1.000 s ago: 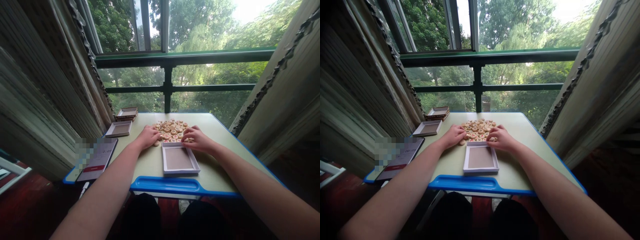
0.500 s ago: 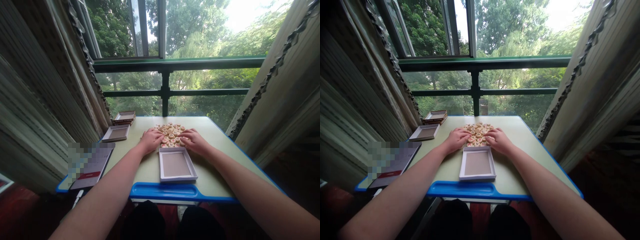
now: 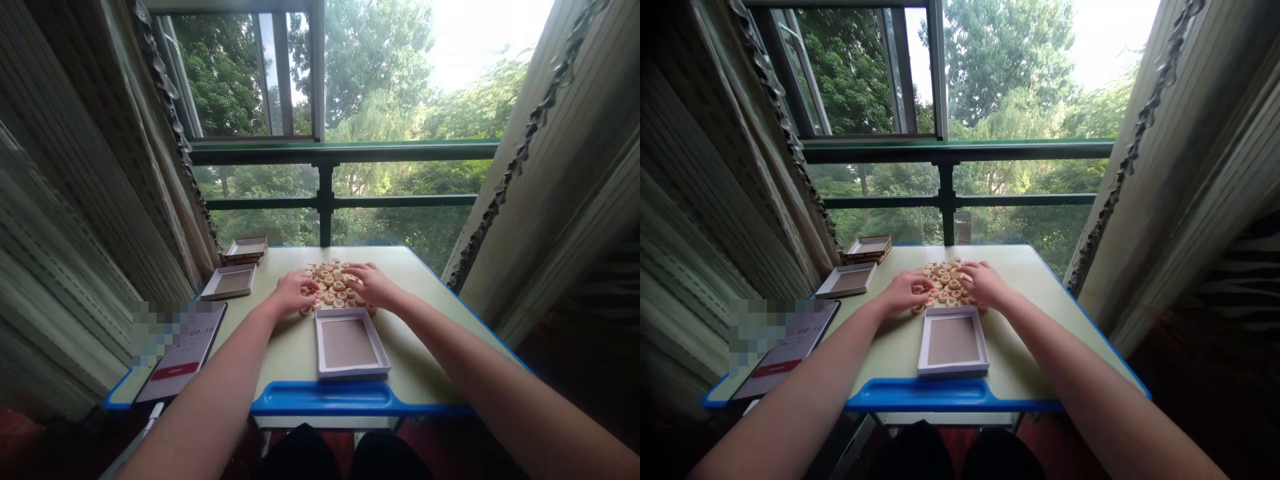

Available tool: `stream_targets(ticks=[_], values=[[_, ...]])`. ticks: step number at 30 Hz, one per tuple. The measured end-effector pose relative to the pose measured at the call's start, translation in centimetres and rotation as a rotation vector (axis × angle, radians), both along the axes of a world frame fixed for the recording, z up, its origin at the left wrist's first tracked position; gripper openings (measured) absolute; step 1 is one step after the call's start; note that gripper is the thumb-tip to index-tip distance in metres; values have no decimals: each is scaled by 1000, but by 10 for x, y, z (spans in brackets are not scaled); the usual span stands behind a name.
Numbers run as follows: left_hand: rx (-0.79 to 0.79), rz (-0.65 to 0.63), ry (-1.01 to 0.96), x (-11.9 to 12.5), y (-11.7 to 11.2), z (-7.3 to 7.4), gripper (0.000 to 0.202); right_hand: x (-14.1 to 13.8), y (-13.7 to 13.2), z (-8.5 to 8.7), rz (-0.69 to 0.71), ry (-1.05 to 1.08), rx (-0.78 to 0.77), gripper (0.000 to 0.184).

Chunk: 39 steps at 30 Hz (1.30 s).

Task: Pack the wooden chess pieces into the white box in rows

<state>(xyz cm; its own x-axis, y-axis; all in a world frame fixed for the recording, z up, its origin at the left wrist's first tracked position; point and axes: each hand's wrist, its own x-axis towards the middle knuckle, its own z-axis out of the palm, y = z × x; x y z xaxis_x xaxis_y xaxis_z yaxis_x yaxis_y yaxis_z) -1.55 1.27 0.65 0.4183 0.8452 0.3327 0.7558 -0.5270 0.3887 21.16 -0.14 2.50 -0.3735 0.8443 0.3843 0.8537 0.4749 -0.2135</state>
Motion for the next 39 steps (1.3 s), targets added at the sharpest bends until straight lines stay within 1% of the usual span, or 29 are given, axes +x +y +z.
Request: stream_targets(ticks=[2, 5, 7, 10, 13, 17, 21, 24, 26, 28, 30, 32, 35, 37, 39], values=[[-6, -12, 3, -2, 0, 2, 24, -8, 7, 1, 30, -84, -15, 39], [-48, -8, 14, -3, -2, 4, 20, -11, 11, -2, 104, -143, -43, 37], [-77, -17, 7, -2, -3, 5, 19, -7, 9, -4, 133, -139, -43, 35], [-106, -39, -44, -2, -4, 4, 23, 6, 6, -5, 170, -158, -30, 36], [-121, -10, -67, 0, -4, 2, 22, 16, 6, -2, 116, -169, -15, 31], [-128, 31, -63, 3, -4, 1, 15, 20, 7, 0, 8, -109, -15, 19], [-146, 7, -111, 2, -6, 2, 16, 18, 5, 3, -90, -26, -113, 17], [-145, 14, -109, -1, -7, 3, 17, 16, 3, 4, -114, 43, -187, 18], [-171, 28, -134, -3, -7, 1, 21, 14, 3, 4, -98, 98, -223, 22], [-244, 34, -202, -4, -6, -2, 30, 12, 4, 2, -76, 141, -230, 24], [-318, 41, -270, -5, -5, -5, 38, 10, 4, -1, -54, 144, -193, 25], [-345, 53, -289, -5, -4, -6, 39, 7, 4, -4, -26, 126, -130, 28], [-286, 61, -205, -3, -6, -4, 35, 7, 4, -5, 27, 102, -87, 36], [-234, 47, -144, -3, -6, -2, 32, 9, 4, -3, 60, 83, -114, 37], [-215, 28, -126, -4, -5, -2, 30, 12, 5, -2, 80, 65, -156, 36]])
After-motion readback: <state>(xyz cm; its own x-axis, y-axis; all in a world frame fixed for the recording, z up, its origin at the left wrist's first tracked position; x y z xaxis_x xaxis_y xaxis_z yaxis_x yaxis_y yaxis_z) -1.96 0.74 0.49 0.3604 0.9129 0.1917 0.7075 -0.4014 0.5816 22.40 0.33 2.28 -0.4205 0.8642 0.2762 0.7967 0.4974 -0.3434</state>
